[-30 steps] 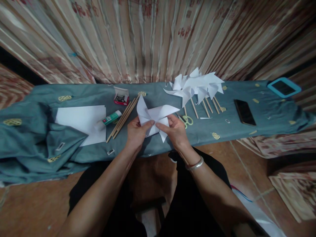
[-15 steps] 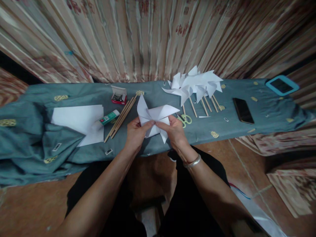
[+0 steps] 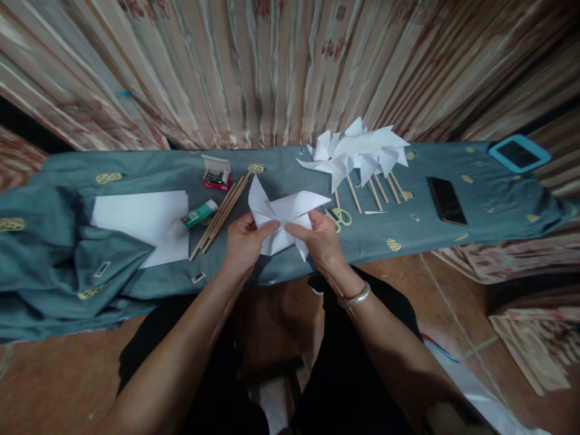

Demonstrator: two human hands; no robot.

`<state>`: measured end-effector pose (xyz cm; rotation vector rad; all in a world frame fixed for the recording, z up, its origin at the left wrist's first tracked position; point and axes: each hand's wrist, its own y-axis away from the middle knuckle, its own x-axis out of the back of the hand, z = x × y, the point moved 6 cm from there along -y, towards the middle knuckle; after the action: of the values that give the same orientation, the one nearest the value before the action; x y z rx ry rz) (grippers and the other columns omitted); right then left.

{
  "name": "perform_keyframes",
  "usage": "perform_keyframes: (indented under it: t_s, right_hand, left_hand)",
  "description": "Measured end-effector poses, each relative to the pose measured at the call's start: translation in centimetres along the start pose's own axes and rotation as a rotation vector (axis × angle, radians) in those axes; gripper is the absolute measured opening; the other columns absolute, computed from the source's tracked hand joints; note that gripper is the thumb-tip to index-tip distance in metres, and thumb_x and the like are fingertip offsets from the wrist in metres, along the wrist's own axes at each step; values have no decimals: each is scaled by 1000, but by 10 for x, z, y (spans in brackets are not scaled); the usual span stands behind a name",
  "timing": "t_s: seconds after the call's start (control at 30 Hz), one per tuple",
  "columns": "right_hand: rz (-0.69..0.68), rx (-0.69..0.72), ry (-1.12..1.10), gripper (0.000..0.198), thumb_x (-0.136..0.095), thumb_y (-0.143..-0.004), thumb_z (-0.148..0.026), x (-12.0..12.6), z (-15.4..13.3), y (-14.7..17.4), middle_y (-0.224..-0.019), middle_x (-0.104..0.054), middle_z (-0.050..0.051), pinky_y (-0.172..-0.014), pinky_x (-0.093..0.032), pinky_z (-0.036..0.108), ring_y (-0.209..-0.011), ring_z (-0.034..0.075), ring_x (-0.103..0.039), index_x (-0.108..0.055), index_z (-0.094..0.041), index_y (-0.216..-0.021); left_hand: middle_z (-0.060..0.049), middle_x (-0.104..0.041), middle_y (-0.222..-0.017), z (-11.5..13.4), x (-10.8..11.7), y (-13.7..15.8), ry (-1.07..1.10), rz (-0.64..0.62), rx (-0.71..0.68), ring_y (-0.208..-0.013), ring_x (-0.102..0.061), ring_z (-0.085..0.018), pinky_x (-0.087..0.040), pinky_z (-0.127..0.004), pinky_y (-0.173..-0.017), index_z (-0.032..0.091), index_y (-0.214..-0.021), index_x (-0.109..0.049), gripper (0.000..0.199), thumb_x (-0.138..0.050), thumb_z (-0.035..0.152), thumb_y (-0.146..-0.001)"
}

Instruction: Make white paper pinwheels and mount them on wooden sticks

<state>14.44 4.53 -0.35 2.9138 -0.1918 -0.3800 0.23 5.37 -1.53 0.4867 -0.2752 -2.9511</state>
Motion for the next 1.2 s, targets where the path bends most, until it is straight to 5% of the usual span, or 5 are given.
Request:
perform_keyframes:
  t_s: [0.63,1.03,1.2]
  right_hand:
    - [-68,-34,11,37,-82,-49,-28,0,5,-4,-71,-72,-4,-64,-54,31,-62,16,-64,-64,-20,-80]
    - [-121,61,65,35,-82,-57,-35,-9,-2,-1,-78,-74,-1,-68,-55,32,-68,17,-67,-66,-22,-85]
    - [12,235,172,30,-77,-65,-38,0,-8,-13,-79,-74,2,-78,-52,33,-76,18,-67,-69,-21,-88]
  left_hand:
    - [-2,-72,-71,-3,0,4,9,-93,85,-61,-61,-15,-49,-29,-64,13,-75,-70,36,-86,29,-47]
    - [-2,-72,-69,6,12,6,52,1,81,-60,-62,-15,-50,-29,-65,12,-73,-71,36,-85,26,-43]
    - [-2,-73,-70,26,45,-3,112,151,-5,-62,-64,-16,-51,-28,-66,12,-72,-71,35,-85,22,-42]
